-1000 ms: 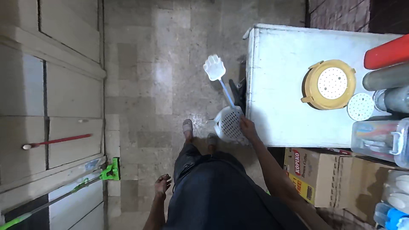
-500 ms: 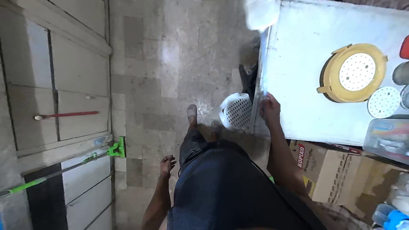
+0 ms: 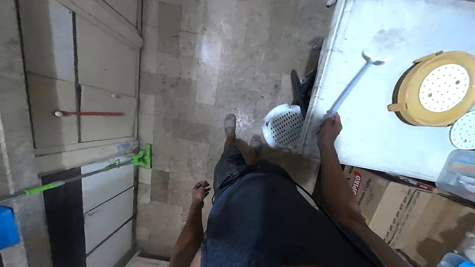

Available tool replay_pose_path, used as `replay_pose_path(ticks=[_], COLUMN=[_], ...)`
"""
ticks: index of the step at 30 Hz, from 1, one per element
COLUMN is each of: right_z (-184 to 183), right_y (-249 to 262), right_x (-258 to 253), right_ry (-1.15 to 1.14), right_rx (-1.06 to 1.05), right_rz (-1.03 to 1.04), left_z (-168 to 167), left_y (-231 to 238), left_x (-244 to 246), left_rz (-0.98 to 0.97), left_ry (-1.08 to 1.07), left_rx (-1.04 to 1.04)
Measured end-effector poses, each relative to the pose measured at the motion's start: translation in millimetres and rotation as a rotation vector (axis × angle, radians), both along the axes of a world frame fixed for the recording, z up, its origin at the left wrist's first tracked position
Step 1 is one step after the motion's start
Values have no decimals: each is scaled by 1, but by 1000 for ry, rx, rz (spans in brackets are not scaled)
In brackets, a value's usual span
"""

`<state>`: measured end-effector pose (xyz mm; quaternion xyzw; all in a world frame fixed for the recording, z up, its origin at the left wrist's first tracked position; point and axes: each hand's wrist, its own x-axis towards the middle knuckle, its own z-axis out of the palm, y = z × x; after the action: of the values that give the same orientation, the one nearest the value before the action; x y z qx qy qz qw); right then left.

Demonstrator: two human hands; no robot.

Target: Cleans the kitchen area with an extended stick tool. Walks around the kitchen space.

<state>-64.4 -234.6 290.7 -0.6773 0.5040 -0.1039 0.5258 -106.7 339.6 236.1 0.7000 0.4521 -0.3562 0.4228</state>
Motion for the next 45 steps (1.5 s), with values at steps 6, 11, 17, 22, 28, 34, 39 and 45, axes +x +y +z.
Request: replay_pose_path(ticks=[6,11,17,22,28,34,39,45], right_z=[30,65,85,108,140,163,173,186], right_y=[23,18,-11,7,53,99,130,153], right_x=[19,-9,-55,-89,-102,-101,-107,-108], right_ry=[8,-143,-393,-471,-357,-310,-315,-335], right_rx=[-53,-80,-51,10,-182,-408,-519,-582], right_rz=[434,260,46,-64,9,29,71,82], left_z=[7,15,19,4,-5,-13,-23,-35], left_y=[-1,-7,-11,1,17,48,74,94], left_x=[-14,-13,8,47,105,138,142,136], left_rz=[3,-40,-113,-184,-307,-404,-422,-424], left_ry=[-1,3,-19,-36,-72,-89,-98,-112], left_rx=[10,8,-12,-55,-100,-122,-146,-142])
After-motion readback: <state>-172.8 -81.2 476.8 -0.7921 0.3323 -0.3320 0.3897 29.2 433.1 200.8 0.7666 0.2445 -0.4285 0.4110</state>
